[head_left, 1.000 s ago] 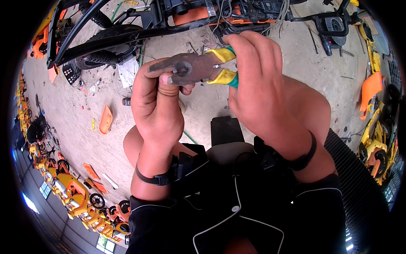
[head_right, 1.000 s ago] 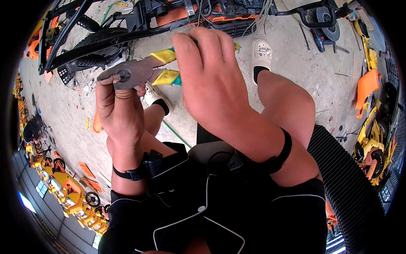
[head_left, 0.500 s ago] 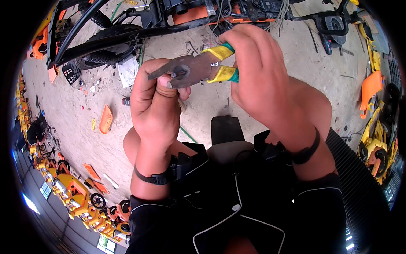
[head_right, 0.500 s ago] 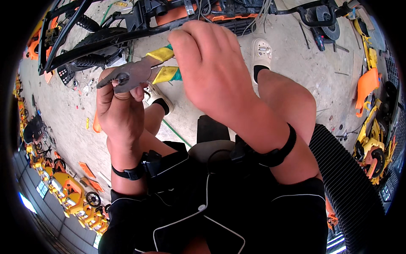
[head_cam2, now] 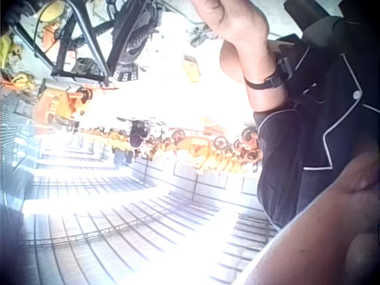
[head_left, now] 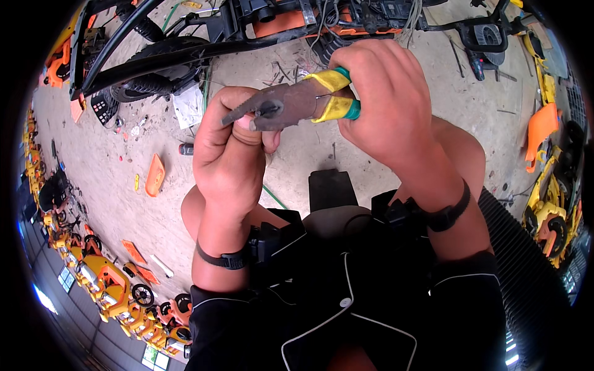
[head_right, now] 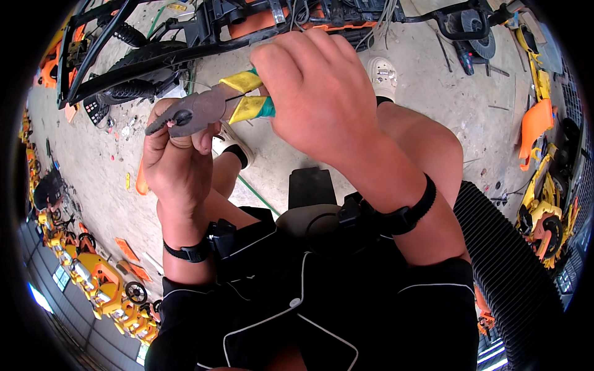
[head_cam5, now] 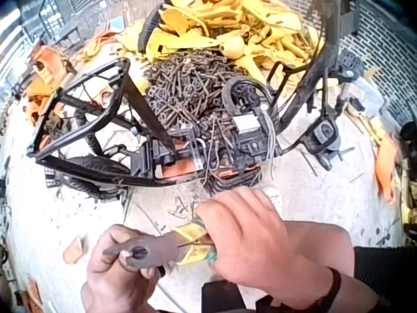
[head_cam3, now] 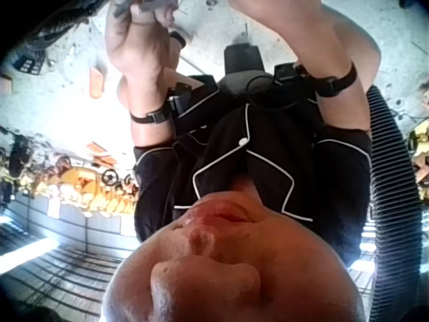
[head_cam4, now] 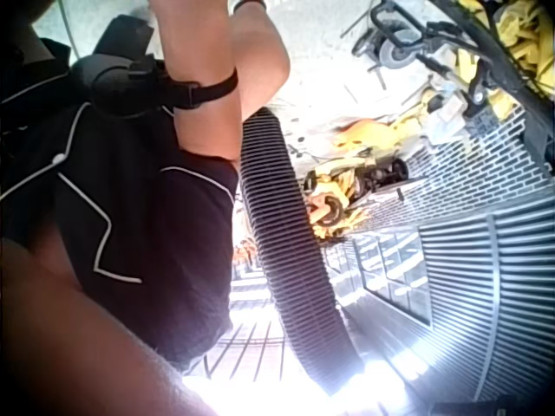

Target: The person strips the insulation from a wire using pliers and twists multiple wires together.

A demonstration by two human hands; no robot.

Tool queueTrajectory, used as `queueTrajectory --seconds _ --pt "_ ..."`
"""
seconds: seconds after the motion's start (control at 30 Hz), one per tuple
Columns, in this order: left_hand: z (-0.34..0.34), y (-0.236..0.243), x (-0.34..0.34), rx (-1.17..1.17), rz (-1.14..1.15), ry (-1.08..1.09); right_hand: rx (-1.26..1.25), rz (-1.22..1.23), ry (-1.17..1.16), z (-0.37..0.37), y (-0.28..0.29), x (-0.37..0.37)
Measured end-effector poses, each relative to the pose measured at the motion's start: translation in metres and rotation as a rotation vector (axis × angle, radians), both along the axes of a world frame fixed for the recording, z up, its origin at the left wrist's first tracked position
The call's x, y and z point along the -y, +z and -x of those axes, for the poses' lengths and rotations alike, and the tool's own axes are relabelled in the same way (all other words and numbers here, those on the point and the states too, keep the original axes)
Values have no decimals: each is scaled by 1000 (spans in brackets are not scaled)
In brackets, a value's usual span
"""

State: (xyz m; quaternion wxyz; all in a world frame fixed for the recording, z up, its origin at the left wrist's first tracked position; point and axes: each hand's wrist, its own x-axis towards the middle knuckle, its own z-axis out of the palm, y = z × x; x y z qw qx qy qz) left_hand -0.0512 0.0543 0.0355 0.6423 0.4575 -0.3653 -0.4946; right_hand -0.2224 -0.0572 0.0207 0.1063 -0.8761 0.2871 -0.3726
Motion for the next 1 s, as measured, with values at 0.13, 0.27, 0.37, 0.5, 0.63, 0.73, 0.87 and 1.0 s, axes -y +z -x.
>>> queueTrajectory --seconds 0.13,0.27,0.37,0.5,0.63,0.73,0.87,1.0 --pt "0 7 0 39 -50 29 -11 -119 45 0 2 -1" --pt "1 5 2 82 -76 48 -4 -692 78 -2 3 -19" --pt "-4 4 1 105 -68 40 230 -1325 2 1 13 -12" --pt "-5 3 0 -42 -77 10 252 -1366 94 13 18 4" --pt "4 11 5 -36 -188 34 397 -1370 260 9 11 -9" --pt "9 14 6 37 -282 0 416 -1353 321 2 20 -11" --pt "11 5 7 52 -262 -41 479 -1309 297 -4 17 -13" --pt "14 7 8 169 -307 -37 473 -1220 220 -8 17 -13"
